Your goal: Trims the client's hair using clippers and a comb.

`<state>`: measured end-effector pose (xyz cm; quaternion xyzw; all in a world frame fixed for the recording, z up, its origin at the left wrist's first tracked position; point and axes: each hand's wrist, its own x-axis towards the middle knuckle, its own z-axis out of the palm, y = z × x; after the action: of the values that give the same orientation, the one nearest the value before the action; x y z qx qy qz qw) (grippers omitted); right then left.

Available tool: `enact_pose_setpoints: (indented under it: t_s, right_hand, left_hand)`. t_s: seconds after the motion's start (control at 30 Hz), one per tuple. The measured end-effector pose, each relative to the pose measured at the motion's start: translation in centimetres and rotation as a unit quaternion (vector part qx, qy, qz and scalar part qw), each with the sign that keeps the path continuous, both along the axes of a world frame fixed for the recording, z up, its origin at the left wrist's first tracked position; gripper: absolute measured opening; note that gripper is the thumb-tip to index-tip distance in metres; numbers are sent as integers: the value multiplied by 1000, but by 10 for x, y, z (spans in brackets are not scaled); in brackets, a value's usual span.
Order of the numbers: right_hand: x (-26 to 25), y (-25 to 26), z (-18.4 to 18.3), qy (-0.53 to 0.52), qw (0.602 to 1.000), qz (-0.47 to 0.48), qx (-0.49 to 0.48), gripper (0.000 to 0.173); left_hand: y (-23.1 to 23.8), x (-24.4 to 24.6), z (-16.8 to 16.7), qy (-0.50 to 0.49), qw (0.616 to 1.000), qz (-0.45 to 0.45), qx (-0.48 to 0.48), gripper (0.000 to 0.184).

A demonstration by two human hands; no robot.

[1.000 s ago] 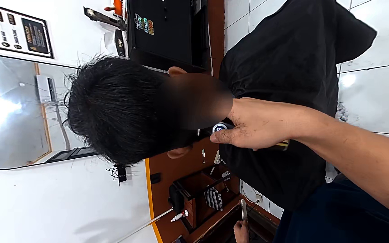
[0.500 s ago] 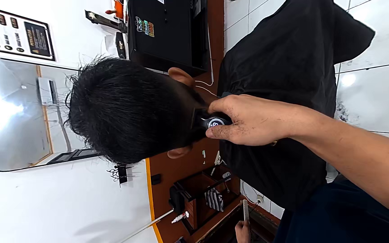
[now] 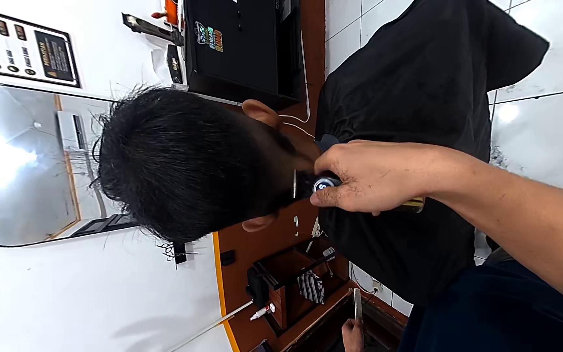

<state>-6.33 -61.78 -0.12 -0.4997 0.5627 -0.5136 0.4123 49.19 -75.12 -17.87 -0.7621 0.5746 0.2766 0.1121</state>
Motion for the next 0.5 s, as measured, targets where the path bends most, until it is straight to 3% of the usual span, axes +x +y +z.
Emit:
enact_pose_setpoints:
  t_s: [0.1, 0.27, 0.4, 0.5]
  right_hand:
    - [-3, 3, 5, -48, 997, 5, 54, 32]
    - [-1, -1, 3, 0, 999, -19, -35, 28]
    - [-3, 1, 5, -39, 999, -8, 21, 30]
    - [0, -2, 6, -21, 999, -22, -18, 26]
  left_hand:
    - [2, -2, 1, -2, 1000, 0, 3, 25]
    - [3, -4, 1, 2, 1000, 1, 5, 27]
    - [1, -1, 1, -2, 1000, 1, 7, 27]
    - [1, -1, 1, -3, 1000, 6, 9, 26]
